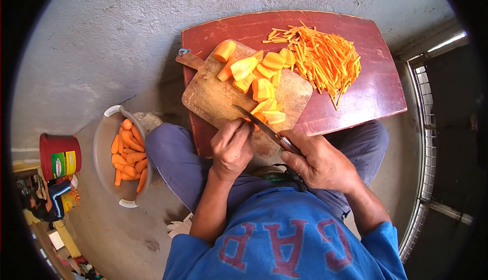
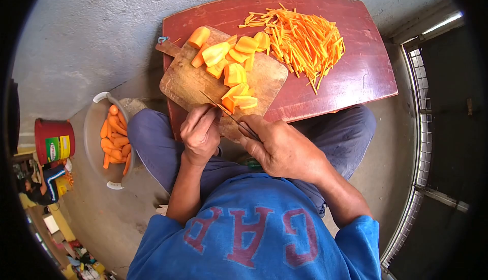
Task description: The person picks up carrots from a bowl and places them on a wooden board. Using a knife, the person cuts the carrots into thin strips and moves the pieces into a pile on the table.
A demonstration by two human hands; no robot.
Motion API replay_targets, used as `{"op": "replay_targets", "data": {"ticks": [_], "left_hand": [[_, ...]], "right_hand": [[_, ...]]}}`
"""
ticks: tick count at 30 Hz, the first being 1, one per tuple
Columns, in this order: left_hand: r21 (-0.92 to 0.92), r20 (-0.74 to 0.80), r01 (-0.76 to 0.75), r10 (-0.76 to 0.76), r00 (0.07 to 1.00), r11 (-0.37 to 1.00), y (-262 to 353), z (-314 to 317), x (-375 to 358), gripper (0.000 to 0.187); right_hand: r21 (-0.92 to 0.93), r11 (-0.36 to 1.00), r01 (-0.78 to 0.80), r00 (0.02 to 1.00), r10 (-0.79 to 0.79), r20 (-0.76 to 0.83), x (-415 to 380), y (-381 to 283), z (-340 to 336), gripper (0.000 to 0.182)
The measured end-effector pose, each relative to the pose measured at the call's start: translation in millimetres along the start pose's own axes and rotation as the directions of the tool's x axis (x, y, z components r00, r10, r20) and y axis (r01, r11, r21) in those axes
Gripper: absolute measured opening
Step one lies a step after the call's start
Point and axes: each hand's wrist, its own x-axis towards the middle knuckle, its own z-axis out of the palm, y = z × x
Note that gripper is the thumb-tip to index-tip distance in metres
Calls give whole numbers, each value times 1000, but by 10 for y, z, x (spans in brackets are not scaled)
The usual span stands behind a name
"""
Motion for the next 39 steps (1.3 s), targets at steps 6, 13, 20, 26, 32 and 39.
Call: {"op": "replay_targets", "data": {"ticks": [6,13,20,26,32,39], "left_hand": [[18,8,-17,17,1000,1000,34,-21,40,27],[-5,29,41,-40,999,999,5,7,-38,22],[-50,-6,43,-43,999,998,14,-20,47,28],[-52,-9,38,-39,999,998,10,9,4,28],[-50,19,26,-26,999,998,12,-21,23,28],[-5,104,55,-54,993,998,-28,-172,70,20]], "right_hand": [[-45,999,-20,999,22,28,40,7,35,36],[-58,998,-34,999,35,25,171,412,153,38],[-24,999,-28,1000,28,0,53,96,-12,31],[55,998,43,998,-41,-49,-15,64,18,30],[39,999,-4,1000,5,-22,12,80,24,29],[37,999,26,996,-23,-92,-55,218,67,29]]}}
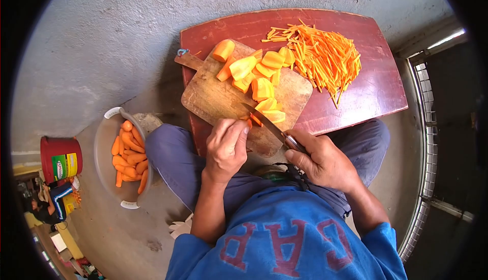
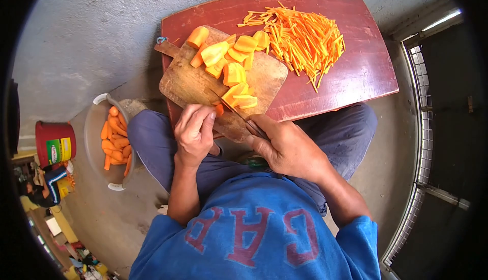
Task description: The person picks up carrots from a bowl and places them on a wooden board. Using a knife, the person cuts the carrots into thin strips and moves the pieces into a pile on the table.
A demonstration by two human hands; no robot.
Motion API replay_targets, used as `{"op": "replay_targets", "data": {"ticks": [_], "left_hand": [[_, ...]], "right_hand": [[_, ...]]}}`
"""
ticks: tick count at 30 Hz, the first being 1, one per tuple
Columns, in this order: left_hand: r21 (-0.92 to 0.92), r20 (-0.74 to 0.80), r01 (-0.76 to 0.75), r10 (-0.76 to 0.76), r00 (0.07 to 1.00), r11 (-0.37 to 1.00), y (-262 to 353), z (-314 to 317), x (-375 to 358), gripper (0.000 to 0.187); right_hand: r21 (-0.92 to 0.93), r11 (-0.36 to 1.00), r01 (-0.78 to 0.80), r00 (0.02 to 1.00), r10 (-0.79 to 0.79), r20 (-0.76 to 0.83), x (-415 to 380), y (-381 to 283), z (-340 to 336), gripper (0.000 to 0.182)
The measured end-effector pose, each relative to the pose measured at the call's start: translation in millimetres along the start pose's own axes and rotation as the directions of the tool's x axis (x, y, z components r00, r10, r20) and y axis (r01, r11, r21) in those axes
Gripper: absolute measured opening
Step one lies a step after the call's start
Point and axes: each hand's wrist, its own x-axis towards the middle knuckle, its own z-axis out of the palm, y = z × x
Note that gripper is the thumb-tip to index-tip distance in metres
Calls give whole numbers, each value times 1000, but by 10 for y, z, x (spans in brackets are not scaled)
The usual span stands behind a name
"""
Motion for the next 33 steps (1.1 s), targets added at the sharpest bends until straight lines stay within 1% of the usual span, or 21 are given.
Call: {"op": "replay_targets", "data": {"ticks": [1,4,5,7,10,13,16,17,20,22,25,27,31,33], "left_hand": [[2,-8,18,-18,1000,1000,5,-15,-1,19],[13,-56,89,-88,994,996,40,11,7,18],[29,-27,103,-102,994,994,14,27,-30,19],[-38,23,149,-148,989,988,57,4,-25,20],[-125,117,240,-226,967,963,93,-73,4,21],[-193,187,329,-295,937,924,69,-165,16,23],[-171,125,311,-293,948,935,46,-125,-6,23],[-151,111,335,-321,941,930,68,-105,-29,24],[-60,42,226,-224,974,972,72,-58,-56,26],[-35,21,201,-200,980,979,74,-26,-89,28],[16,-13,173,-173,985,985,93,23,-110,29],[43,-30,169,-167,985,985,80,63,-148,30],[79,-38,149,-146,989,986,69,78,-177,32],[68,-40,140,-137,990,988,55,94,-178,33]], "right_hand": [[-3,1000,12,1000,-12,-9,-28,14,12,29],[41,999,-29,1000,29,0,-113,-1,67,28],[50,997,-60,998,59,25,-123,-9,80,28],[68,990,-123,991,118,70,-125,-28,117,28],[55,990,-131,990,128,63,-92,6,171,30],[111,991,-69,996,62,58,-6,20,194,31],[94,995,37,999,-39,20,77,18,222,31],[94,995,23,999,-26,24,75,10,221,30],[78,997,-26,998,22,51,11,-58,192,30],[43,997,-69,995,65,81,-56,-95,171,29],[88,989,-115,990,107,93,-110,-109,177,29],[76,989,-124,989,116,95,-96,-78,203,31],[3,995,-96,990,95,103,17,7,258,35],[-2,1000,-30,995,30,95,159,137,340,36]]}}
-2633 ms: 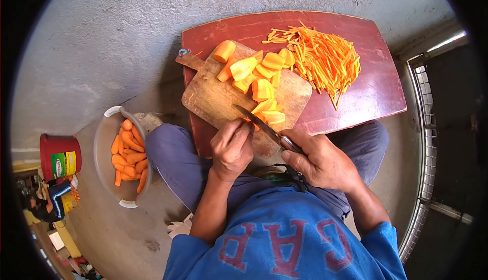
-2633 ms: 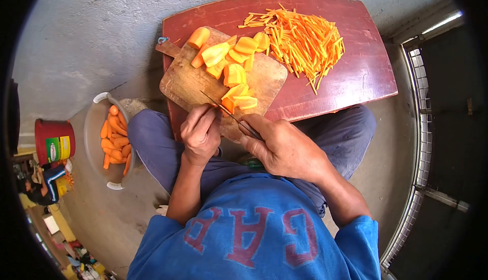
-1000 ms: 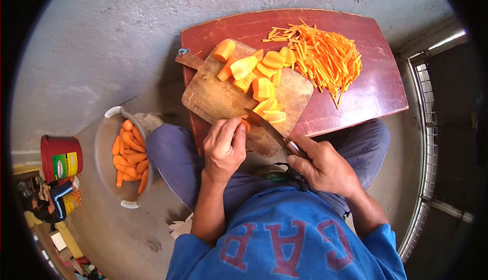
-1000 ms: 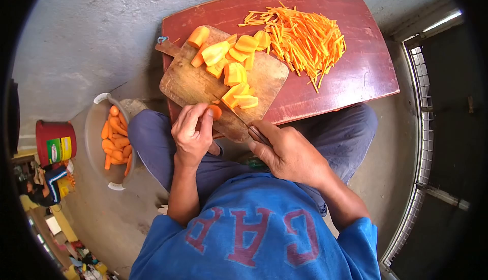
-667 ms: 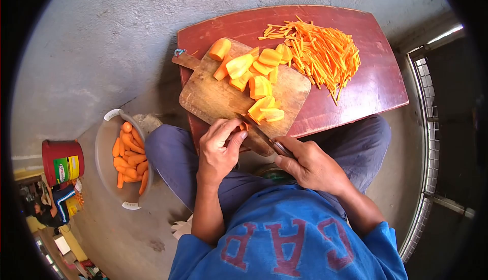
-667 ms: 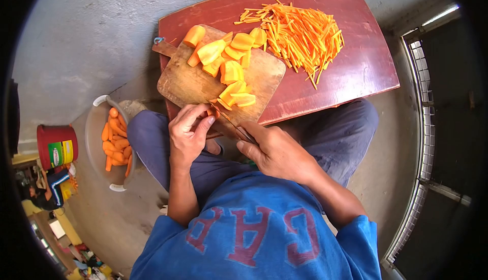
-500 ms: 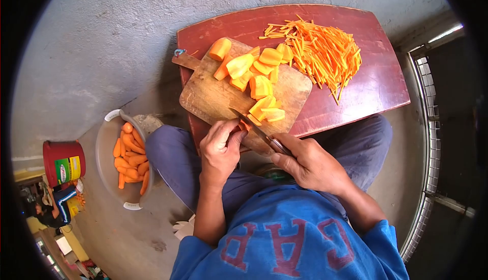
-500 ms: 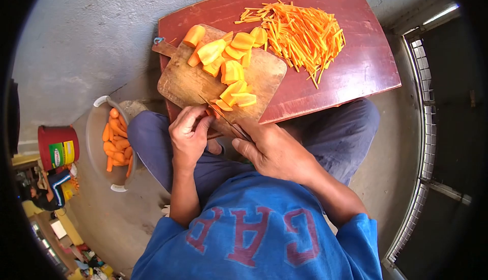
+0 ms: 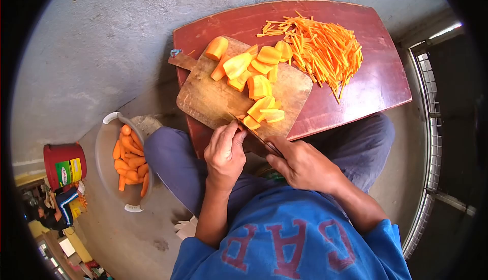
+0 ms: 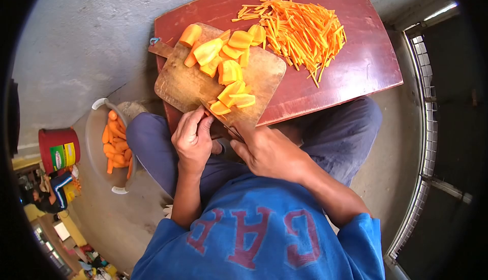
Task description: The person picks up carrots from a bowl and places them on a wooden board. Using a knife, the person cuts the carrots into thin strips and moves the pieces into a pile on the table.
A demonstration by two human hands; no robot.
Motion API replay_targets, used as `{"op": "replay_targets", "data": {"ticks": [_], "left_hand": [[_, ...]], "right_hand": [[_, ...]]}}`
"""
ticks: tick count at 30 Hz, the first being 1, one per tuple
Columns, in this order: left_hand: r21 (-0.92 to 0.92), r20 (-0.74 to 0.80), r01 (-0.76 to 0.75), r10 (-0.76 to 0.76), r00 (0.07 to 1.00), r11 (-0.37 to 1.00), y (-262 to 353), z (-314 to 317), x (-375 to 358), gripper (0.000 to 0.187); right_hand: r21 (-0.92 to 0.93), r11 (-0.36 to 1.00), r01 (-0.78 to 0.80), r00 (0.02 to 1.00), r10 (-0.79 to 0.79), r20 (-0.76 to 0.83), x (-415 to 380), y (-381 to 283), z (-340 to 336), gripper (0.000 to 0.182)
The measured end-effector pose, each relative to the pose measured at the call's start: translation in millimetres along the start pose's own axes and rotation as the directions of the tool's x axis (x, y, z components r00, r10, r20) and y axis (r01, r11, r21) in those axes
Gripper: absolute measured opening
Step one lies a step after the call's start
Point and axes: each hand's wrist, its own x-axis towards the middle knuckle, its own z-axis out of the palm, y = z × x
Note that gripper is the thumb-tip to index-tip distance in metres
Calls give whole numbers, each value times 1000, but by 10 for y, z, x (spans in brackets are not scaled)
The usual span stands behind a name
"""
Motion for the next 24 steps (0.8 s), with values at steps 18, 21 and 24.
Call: {"op": "replay_targets", "data": {"ticks": [18,21,24], "left_hand": [[74,-2,-37,37,999,997,49,-14,3,37],[88,-13,-59,60,998,994,29,0,-16,39],[95,-19,-71,73,997,993,13,20,-38,39]], "right_hand": [[87,995,-39,998,35,45,-176,-305,-338,41],[87,995,-54,997,49,56,-194,-320,-347,40],[98,995,-36,999,32,41,-193,-301,-331,39]]}}
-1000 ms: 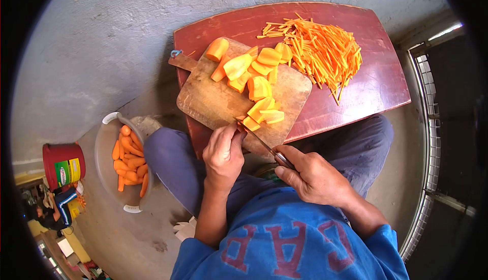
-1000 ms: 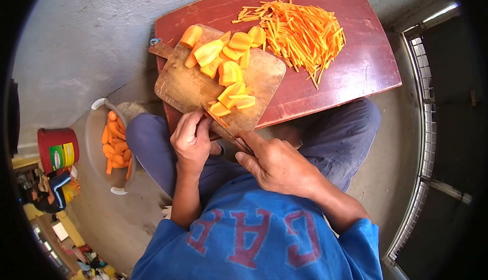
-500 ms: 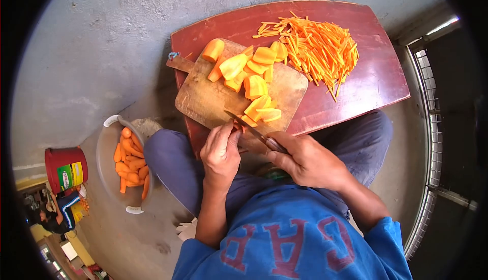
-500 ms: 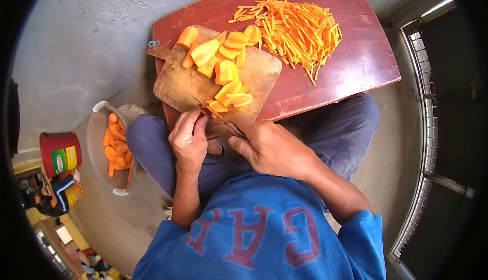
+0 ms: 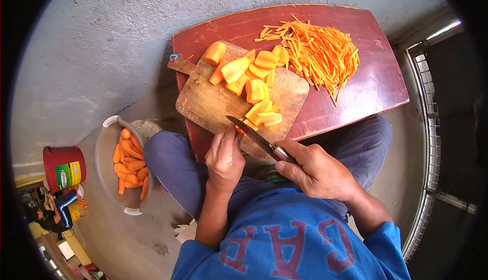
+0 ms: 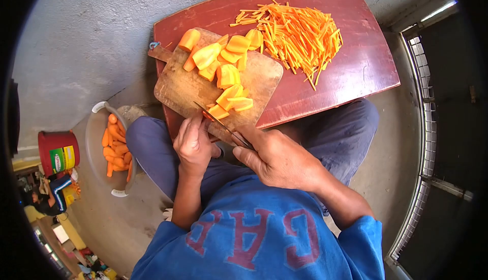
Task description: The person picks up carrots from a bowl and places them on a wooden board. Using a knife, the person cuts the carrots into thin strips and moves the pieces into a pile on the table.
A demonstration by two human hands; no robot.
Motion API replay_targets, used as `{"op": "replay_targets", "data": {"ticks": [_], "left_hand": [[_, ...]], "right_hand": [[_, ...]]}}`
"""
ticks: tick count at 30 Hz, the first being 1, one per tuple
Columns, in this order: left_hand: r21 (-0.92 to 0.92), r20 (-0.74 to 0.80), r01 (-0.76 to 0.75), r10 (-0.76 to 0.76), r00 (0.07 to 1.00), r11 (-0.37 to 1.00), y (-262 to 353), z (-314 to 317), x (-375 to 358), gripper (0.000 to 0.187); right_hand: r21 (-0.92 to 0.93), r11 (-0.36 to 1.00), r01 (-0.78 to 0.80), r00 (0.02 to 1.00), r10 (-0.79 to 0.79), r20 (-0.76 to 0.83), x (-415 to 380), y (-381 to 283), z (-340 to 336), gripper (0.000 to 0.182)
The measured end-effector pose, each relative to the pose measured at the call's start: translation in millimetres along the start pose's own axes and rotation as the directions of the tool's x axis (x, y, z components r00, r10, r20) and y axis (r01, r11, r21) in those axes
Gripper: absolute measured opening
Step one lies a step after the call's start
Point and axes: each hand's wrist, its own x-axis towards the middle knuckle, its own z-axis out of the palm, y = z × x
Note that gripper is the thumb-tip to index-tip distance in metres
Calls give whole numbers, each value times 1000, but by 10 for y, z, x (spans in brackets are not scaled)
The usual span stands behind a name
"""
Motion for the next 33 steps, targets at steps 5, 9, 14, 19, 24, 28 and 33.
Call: {"op": "replay_targets", "data": {"ticks": [5,9,14,19,24,28,33], "left_hand": [[17,-15,1,-1,1000,1000,-6,22,-32,39],[4,-15,12,-12,1000,1000,-15,23,-38,37],[5,-17,6,-6,1000,1000,-7,16,-16,32],[-9,-21,28,-28,999,1000,-23,35,-23,30],[-167,44,130,-124,991,977,-46,25,-16,51],[-182,134,253,-231,964,950,71,-8,84,71],[-70,181,156,-141,973,985,-26,152,180,73]], "right_hand": [[-2,1000,-26,999,26,23,34,25,17,39],[-33,999,-15,1000,16,22,94,35,46,38],[-165,984,66,998,-67,0,305,164,195,34],[-156,977,142,988,-149,-32,438,458,259,36],[-109,958,266,952,-279,-123,272,432,146,44],[142,986,90,991,-75,-110,87,326,-35,38],[207,977,-58,980,95,-173,-102,510,-87,35]]}}
